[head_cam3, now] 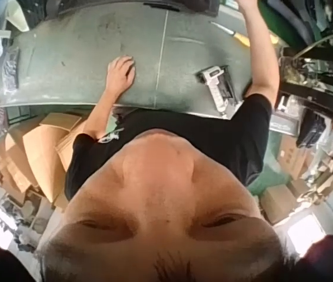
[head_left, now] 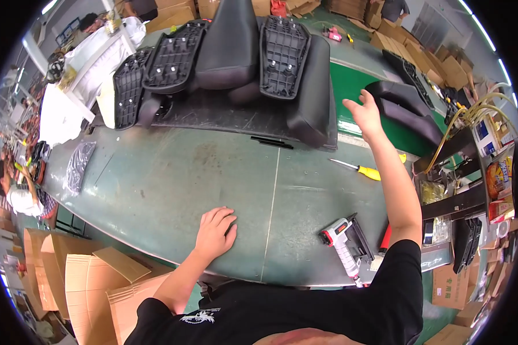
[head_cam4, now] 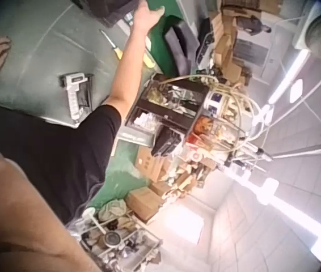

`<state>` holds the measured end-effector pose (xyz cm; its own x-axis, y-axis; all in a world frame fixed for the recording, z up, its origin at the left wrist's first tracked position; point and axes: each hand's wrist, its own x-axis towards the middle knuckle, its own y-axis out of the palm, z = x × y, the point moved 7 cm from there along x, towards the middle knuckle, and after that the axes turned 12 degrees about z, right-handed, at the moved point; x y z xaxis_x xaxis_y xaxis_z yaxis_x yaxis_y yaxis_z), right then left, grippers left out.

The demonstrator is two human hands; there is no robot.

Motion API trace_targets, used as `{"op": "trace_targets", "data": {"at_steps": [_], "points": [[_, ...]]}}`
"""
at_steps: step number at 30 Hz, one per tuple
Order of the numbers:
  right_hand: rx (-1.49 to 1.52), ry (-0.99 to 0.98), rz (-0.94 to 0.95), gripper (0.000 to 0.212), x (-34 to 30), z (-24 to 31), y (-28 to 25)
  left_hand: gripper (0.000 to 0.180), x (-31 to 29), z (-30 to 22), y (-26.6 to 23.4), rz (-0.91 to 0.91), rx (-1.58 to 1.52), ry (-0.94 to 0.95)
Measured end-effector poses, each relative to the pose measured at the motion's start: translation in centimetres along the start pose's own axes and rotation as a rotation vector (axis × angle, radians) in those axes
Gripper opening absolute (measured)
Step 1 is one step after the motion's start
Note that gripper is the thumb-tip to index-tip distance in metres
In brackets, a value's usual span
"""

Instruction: Assembling and inspecting motorcycle or scooter seats at a factory workbench using various tools.

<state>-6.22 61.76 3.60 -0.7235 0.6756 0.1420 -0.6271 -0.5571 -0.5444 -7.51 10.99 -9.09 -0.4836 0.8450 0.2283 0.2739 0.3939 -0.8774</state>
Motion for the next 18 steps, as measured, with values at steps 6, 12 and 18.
{"op": "trace_targets", "data": {"at_steps": [6, 12, 18], "points": [[-0.096, -0.333, 0.063, 0.076, -3.5, 11.9, 7.6, 0.023, -1.0, 0.4, -0.2, -0.062, -0.041, 0.036], [-0.165, -0.594, 0.147, 0.056, -9.5, 19.0, 15.9, 0.023, -2.1, 1.4, -0.3, -0.105, -0.098, 0.045], [-0.080, -0.607, 0.442, 0.044, -17.2, 18.0, 21.0, 0.022, -2.8, 2.5, -0.1, -0.079, -0.181, 0.077]]}}
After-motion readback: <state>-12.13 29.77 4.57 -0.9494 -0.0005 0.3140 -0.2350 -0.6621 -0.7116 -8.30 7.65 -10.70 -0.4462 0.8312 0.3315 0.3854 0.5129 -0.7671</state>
